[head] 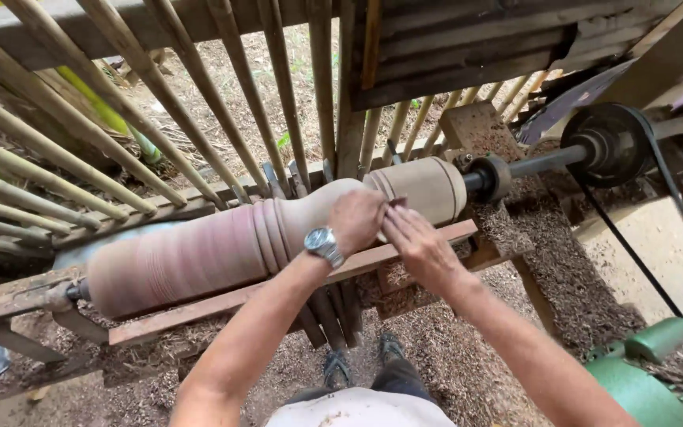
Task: Sanding a decorative wooden post on a rotating lathe.
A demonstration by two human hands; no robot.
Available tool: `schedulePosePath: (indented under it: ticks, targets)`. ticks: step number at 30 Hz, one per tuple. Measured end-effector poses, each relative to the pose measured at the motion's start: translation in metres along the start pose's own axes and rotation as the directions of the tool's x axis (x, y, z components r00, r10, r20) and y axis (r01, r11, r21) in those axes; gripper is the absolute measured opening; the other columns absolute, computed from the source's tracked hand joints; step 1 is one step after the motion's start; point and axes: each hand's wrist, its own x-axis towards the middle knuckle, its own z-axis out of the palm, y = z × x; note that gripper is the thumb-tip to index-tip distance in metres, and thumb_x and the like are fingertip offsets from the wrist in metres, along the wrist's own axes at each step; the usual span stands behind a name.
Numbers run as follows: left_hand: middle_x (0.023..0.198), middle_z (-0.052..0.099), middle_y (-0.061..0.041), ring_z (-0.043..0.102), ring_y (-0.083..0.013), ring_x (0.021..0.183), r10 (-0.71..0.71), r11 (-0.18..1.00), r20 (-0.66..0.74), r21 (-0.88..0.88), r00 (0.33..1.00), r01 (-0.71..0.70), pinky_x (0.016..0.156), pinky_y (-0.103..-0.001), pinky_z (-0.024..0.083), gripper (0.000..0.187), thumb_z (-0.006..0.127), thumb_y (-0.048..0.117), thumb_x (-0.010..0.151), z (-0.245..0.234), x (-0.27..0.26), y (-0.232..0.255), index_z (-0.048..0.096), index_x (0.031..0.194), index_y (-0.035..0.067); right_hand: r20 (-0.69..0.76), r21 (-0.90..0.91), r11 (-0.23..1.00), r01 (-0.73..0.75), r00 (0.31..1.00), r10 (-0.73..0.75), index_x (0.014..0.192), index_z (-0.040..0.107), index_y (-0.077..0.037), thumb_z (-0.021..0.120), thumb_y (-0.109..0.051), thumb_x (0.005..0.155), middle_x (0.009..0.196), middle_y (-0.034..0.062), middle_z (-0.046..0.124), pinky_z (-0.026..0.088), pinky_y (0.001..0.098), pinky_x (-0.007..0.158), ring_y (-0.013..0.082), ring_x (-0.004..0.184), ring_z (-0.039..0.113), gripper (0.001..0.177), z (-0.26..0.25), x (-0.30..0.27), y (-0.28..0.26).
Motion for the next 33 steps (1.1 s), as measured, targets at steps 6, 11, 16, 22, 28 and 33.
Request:
schedulePosePath:
  ticks: [6,11,16,22,28,33]
  targets:
    - [0.092,0.067,-0.008,0.067,-0.0281,0.084,0.176,0.981,-0.56,0.03,0.81,-0.192,0.08,-0.043,0.056,0.02,0.068,0.028,0.092,0.006,0.062,-0.006,0.081,0.09,0.013,0.067,-0.037,0.999,0.032,0.997,-0.03,0.14,0.055,0.008,0.049,0.014,0.091,0.142,0.0279,0.059,0.043,0.045,0.118,0.0366,0.134,0.057,0.05,0.01,0.027,0.07]
    - [0.101,0.066,-0.004,0.061,-0.0283,0.1,0.069,0.996,-0.521,0.076,0.851,-0.035,0.087,-0.047,0.051,0.018,0.069,0.03,0.09,0.027,0.077,-0.01,0.082,0.094,0.018,0.191,0.063,0.998,0.015,0.981,-0.027,0.138,0.053,0.008,0.052,0.01,0.086,0.143,0.0241,0.057,0.039,0.0437,0.118,0.0343,0.137,0.053,0.052,0.011,0.038,0.079]
    - [0.104,0.068,0.003,0.057,-0.026,0.106,-0.058,0.998,-0.527,-0.012,0.848,0.061,0.09,-0.05,0.043,0.017,0.069,0.032,0.089,0.032,0.062,-0.009,0.082,0.09,0.021,0.201,0.09,0.994,0.064,0.976,-0.081,0.134,0.055,0.01,0.055,0.008,0.082,0.14,0.0252,0.058,0.039,0.0434,0.118,0.0347,0.135,0.054,0.052,0.024,0.033,0.082]
    - [0.102,0.068,0.002,0.056,-0.0244,0.105,-0.032,0.999,-0.606,-0.036,0.795,0.013,0.087,-0.048,0.04,0.017,0.07,0.032,0.088,0.039,0.062,-0.008,0.083,0.091,0.021,0.204,0.078,0.993,0.083,0.974,-0.098,0.134,0.055,0.011,0.057,0.007,0.084,0.142,0.026,0.057,0.04,0.0418,0.118,0.0337,0.136,0.055,0.05,0.034,0.027,0.09]
    - [0.103,0.068,0.003,0.056,-0.0239,0.106,-0.07,0.997,-0.577,-0.074,0.814,0.033,0.089,-0.046,0.039,0.017,0.071,0.032,0.088,0.039,0.07,-0.003,0.082,0.087,0.018,0.22,0.073,0.996,0.053,0.973,-0.068,0.134,0.055,0.01,0.056,0.008,0.084,0.141,0.0257,0.058,0.041,0.0415,0.117,0.0325,0.135,0.055,0.05,0.037,0.025,0.095]
    - [0.107,0.068,0.002,0.053,-0.0246,0.11,-0.052,0.998,-0.577,-0.064,0.815,0.019,0.092,-0.046,0.037,0.017,0.071,0.031,0.087,0.036,0.07,-0.001,0.083,0.087,0.019,0.215,0.063,0.997,0.034,0.976,-0.046,0.134,0.056,0.009,0.055,0.008,0.086,0.14,0.0255,0.058,0.042,0.0417,0.117,0.0324,0.135,0.055,0.048,0.035,0.025,0.094]
